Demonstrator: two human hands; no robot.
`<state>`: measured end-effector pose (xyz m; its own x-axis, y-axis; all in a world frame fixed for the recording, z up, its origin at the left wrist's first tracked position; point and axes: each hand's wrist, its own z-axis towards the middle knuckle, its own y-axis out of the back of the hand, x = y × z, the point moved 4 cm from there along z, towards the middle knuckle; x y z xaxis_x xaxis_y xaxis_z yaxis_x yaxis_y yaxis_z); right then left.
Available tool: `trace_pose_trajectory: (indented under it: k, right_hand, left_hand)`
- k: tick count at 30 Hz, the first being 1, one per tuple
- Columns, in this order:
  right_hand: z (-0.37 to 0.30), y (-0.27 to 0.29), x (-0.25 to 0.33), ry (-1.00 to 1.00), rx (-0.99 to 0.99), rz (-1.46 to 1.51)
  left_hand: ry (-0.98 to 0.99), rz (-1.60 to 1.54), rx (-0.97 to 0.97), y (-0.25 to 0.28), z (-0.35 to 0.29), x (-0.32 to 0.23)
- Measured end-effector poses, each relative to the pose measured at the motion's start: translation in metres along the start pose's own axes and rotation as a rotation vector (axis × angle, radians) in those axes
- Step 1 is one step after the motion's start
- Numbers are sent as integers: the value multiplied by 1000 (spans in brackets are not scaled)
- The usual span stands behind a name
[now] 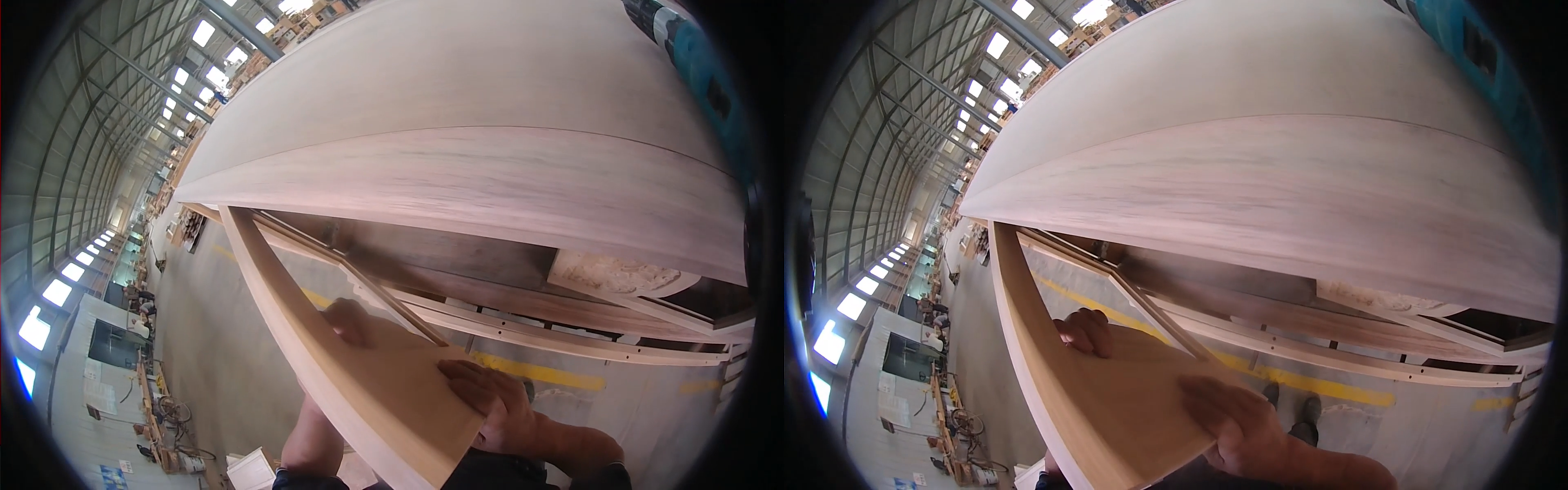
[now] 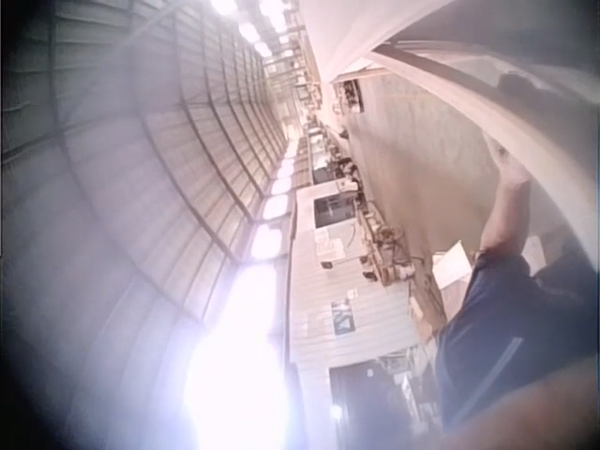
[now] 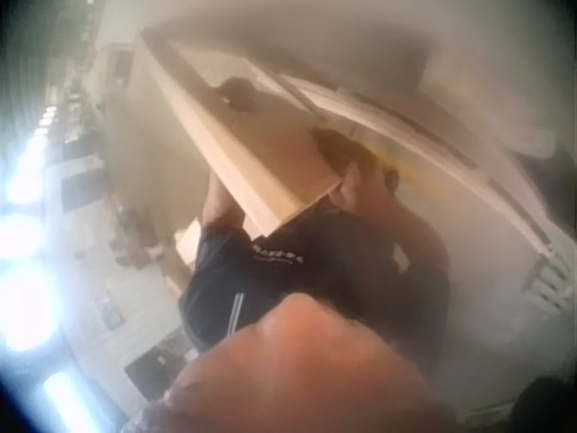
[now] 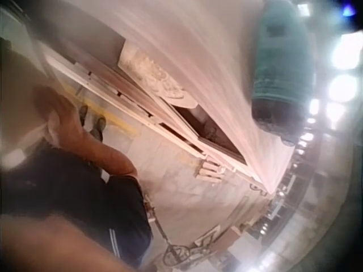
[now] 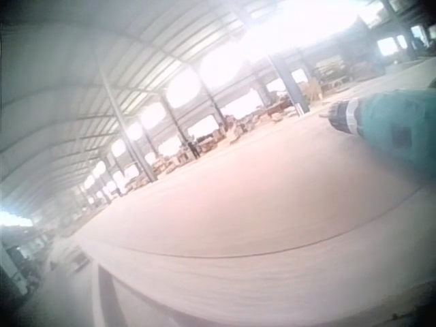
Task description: The person uses a drill to secure hinges on a cabinet door and places wooden components inside the cabinet.
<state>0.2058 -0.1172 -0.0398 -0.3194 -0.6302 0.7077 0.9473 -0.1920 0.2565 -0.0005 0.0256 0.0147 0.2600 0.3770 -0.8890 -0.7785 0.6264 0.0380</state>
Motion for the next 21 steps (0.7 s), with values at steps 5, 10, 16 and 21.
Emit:
trace_pose_trajectory:
  k: [5, 10, 16, 21]
  right_hand:
    - [0, 4, -6, -71, 54, 23]
    - [-1, 2, -13, -53, 116, 3]
    - [-7, 14, -4, -40, 79, -90]
    - [38, 111, 82, 261, 37, -367]
  left_hand:
    - [-68, 54, -95, 6, -18, 10]
    - [2, 109, -284, -3, -18, 0]
    - [-119, 79, -212, -21, 7, -5]
    - [-75, 135, -346, -33, 16, -10]
